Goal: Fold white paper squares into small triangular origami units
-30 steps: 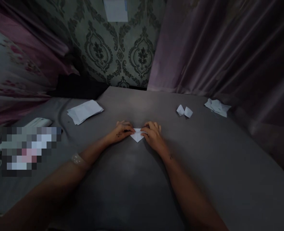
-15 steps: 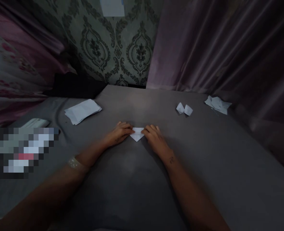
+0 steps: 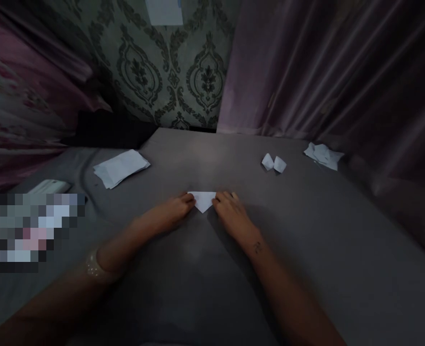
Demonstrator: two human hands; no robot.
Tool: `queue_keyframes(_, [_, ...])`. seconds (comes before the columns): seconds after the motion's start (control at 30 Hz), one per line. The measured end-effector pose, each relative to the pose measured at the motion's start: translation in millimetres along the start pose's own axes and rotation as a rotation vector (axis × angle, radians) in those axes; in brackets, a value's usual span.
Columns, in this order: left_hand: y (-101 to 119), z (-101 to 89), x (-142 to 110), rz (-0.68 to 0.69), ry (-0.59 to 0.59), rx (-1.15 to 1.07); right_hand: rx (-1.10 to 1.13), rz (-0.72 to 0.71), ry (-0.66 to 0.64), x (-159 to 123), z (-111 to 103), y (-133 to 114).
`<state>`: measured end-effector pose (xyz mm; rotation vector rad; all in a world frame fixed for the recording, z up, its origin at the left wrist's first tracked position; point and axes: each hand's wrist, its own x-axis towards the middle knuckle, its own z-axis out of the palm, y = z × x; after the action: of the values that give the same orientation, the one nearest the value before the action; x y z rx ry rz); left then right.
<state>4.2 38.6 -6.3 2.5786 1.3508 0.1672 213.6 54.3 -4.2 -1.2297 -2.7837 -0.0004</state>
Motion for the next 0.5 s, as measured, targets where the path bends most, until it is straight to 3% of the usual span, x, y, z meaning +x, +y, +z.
queue_keyframes(0.03, [9.5,1.4,-0.7,0.014,-0.057,0.105,-0.013,0.024,-0.006,0.5,-0.2,-5.4])
queue_keyframes(0.2, [46.6,19.9,2.3,-0.177,-0.002,0.411,-0.109,0.138,0.001,2.8,7.9,-34.0])
queue_keyframes(0.33, [51.0,26.8,4.6,-0.220,0.020,0.373,-0.103,0.186,0.040,0.0,13.8,-41.5])
queue_keyframes(0.5, [46.0,20.4,6.8,-0.257,-0.013,0.306,-0.056,0.227,0.028,-2.1,10.0,-37.7])
